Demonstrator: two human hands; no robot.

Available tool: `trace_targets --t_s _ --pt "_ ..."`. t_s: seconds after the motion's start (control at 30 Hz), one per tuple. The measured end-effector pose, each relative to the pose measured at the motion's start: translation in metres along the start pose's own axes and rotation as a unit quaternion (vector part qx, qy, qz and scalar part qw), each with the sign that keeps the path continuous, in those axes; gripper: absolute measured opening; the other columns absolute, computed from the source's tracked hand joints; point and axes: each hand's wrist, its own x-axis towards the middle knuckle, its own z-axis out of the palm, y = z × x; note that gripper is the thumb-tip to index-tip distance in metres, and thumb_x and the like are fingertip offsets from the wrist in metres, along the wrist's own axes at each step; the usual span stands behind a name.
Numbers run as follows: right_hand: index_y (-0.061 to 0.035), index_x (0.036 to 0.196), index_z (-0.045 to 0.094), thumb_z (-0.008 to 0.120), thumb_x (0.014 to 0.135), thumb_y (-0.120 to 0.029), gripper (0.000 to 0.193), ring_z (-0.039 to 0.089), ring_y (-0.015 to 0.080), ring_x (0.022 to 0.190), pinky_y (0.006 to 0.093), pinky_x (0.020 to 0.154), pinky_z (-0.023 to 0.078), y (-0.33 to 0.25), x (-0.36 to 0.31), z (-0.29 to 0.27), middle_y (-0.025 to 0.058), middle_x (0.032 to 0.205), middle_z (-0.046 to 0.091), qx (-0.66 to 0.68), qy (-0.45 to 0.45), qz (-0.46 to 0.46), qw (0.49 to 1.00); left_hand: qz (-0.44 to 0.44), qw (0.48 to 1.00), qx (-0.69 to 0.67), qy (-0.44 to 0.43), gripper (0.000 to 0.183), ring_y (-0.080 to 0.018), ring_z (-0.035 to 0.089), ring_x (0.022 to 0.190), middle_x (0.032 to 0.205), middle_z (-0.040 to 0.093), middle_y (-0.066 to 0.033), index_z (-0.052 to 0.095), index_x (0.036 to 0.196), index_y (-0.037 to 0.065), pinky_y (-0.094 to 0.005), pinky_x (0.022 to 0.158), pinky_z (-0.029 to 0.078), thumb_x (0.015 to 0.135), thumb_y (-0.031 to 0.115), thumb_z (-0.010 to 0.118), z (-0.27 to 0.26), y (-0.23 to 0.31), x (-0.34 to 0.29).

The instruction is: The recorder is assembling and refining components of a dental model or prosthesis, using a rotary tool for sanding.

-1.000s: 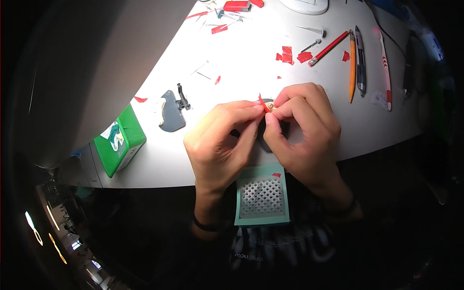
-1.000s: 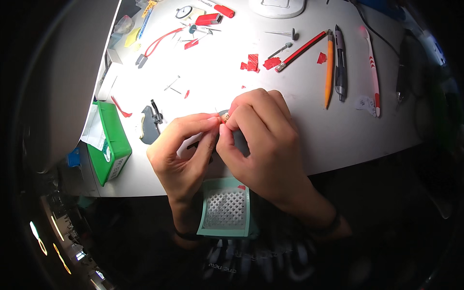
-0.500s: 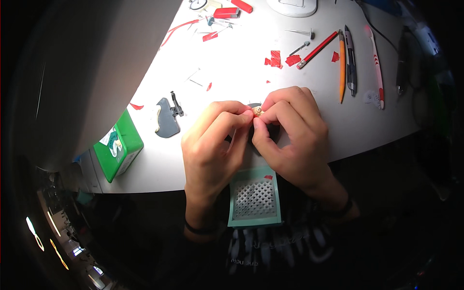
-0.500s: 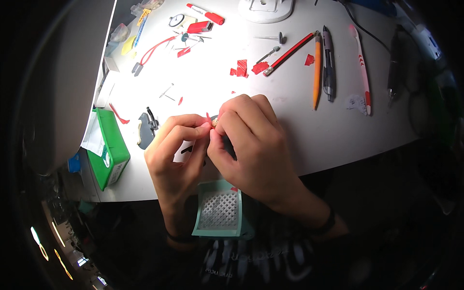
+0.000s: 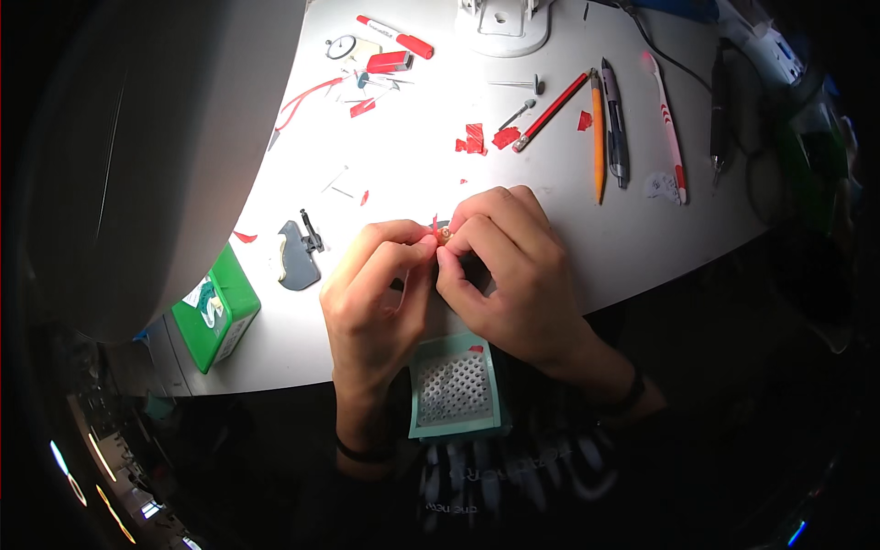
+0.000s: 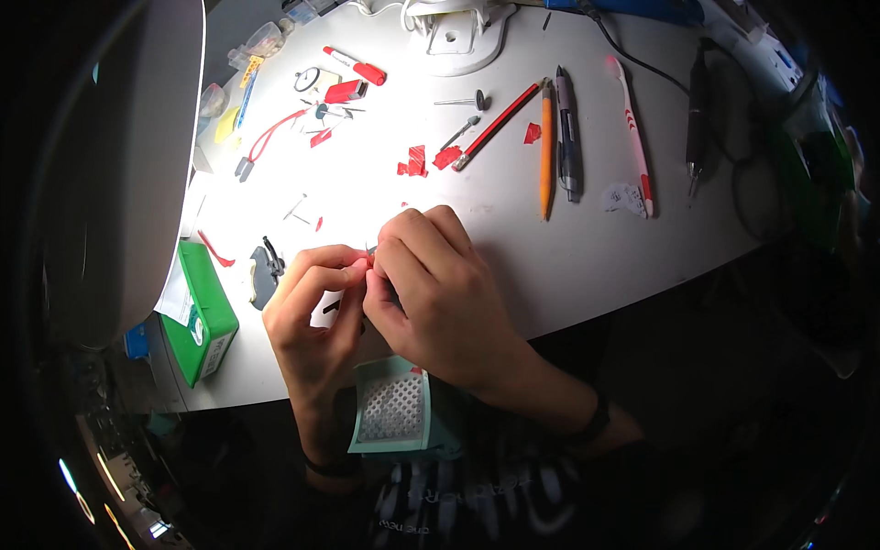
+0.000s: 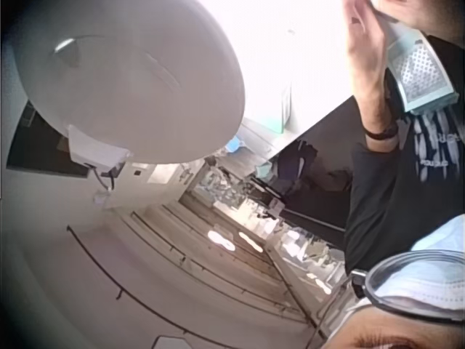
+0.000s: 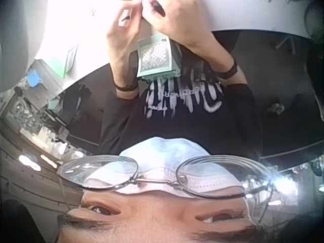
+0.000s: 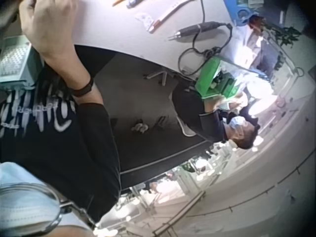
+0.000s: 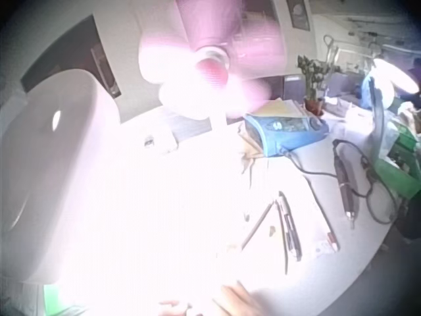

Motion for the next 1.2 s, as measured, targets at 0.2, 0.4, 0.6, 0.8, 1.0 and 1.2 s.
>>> trace_targets --t_s 0.2,0.4,0.6,0.8,1.0,1.2 --pt "-0.0017 0.084 0.055 0.067 0.077 0.004 0.015 0.052 0.0289 0.084 0.0383 0.072 0.049 0.000 0.000 0.000 0.0108 0.092 0.055 0.002 -0.012 -0.014 1.000 -0.003 1.000 0.003 -0.010 0.013 -0.0214 0.069 0.075 0.092 0.070 -0.0103 0.066 0.086 -0.002 -0.0297 0.062 0.055 0.080 -0.012 0.072 -0.003 -0.002 -0.001" --pt "-0.0025 0.083 0.055 0.069 0.076 0.003 0.016 0.054 0.0287 0.085 0.0394 0.072 0.048 -0.003 0.001 -0.002 0.0095 0.090 0.056 0.010 -0.018 0.004 1.000 0.002 0.999 -0.028 -0.026 0.015 -0.0237 0.066 0.073 0.095 0.066 -0.0117 0.062 0.088 -0.002 -0.0317 0.063 0.054 0.081 -0.011 0.070 -0.002 -0.005 -0.002" --pt "-0.0039 0.080 0.055 0.069 0.076 0.002 0.016 0.054 0.0286 0.084 0.0392 0.071 0.048 -0.005 0.001 -0.001 0.0087 0.089 0.057 0.004 -0.016 0.005 1.000 0.005 1.000 -0.013 -0.016 0.012 -0.0254 0.064 0.072 0.092 0.065 -0.0109 0.060 0.086 -0.002 -0.0342 0.063 0.052 0.083 -0.006 0.071 -0.002 -0.004 -0.004" --pt "-0.0045 0.079 0.056 0.069 0.075 0.002 0.016 0.054 0.0281 0.083 0.0391 0.070 0.047 -0.005 0.002 -0.001 0.0089 0.090 0.057 -0.007 -0.019 0.001 1.000 0.028 0.999 0.017 -0.028 0.017 -0.0220 0.069 0.077 0.096 0.068 -0.0090 0.065 0.091 0.000 -0.0310 0.064 0.056 0.080 -0.009 0.073 -0.006 -0.007 -0.005" --pt "-0.0048 0.079 0.056 0.070 0.076 0.001 0.015 0.054 0.0274 0.082 0.0389 0.069 0.047 -0.006 0.002 -0.001 0.0084 0.089 0.057 -0.008 -0.016 0.002 1.000 0.005 1.000 0.009 -0.007 0.015 -0.0215 0.071 0.080 0.096 0.070 -0.0097 0.066 0.091 -0.001 -0.0297 0.065 0.058 0.081 -0.010 0.073 -0.001 -0.007 -0.011" --pt "-0.0044 0.081 0.056 0.069 0.077 0.000 0.015 0.054 0.0264 0.081 0.0380 0.069 0.048 -0.006 0.003 -0.003 0.0079 0.090 0.057 0.000 -0.024 0.005 1.000 -0.057 0.996 -0.059 0.039 0.012 -0.0180 0.071 0.082 0.096 0.072 -0.0126 0.067 0.090 -0.004 -0.0280 0.070 0.059 0.083 -0.013 0.070 0.005 -0.002 -0.014"
